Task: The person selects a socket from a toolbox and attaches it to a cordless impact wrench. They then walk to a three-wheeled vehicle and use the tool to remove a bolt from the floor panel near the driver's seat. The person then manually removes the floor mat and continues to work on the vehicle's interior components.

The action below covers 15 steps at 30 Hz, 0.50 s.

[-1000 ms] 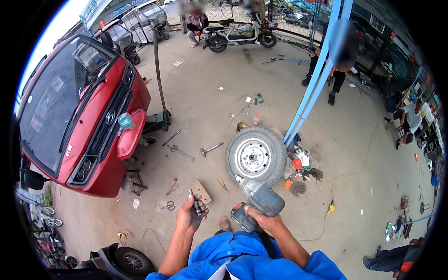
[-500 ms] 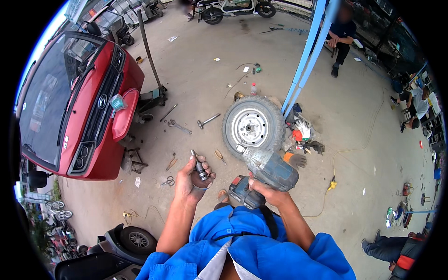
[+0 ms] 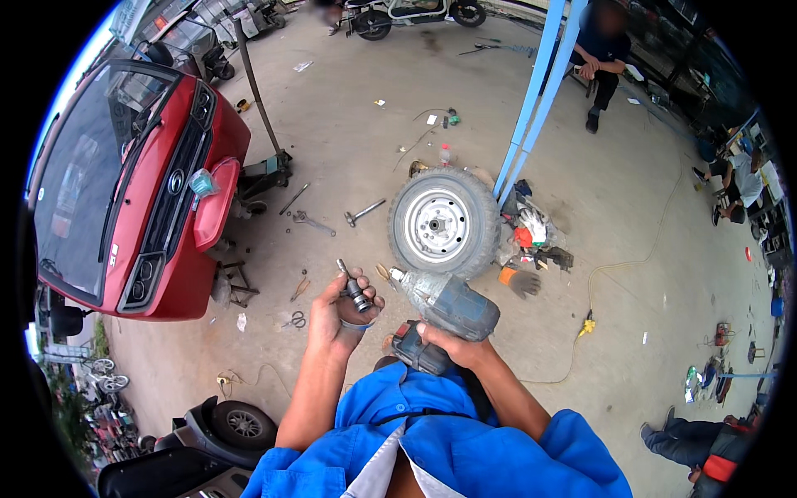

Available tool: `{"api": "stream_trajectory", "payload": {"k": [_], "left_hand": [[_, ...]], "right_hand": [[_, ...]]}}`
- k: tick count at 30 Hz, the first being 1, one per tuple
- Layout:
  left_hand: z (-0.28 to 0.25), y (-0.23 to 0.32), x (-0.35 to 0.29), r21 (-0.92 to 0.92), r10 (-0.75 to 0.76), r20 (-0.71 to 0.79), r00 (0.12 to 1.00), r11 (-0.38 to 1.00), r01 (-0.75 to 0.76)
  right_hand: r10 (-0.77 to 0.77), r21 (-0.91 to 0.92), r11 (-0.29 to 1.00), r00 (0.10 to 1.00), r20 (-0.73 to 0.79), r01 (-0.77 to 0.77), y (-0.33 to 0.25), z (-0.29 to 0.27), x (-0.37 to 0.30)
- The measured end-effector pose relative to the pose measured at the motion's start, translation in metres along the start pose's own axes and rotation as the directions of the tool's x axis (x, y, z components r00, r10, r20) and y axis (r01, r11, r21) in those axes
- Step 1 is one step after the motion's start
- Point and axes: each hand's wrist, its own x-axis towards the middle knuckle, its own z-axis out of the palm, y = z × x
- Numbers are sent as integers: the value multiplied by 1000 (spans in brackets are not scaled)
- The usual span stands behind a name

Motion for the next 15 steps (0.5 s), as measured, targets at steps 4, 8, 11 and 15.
{"api": "stream_trajectory", "payload": {"k": [4, 8, 11, 15], "left_hand": [[-2, -1, 2, -18, 5, -12, 1000, 1000, -5], [0, -5, 5, -10, 18, -45, 999, 1000, -19], [3, -6, 8, -10, 51, -27, 998, 999, -51], [10, -6, 9, -3, 90, -69, 994, 996, -90]], "right_hand": [[-28, 142, 990, 1000, 9, 27, -14, 2, 9], [43, 191, 981, 996, -81, -26, -16, -1, 8], [48, 112, 993, 998, -50, -42, -19, -4, 8], [34, -34, 999, 998, 59, -32, -24, -5, 4]]}}
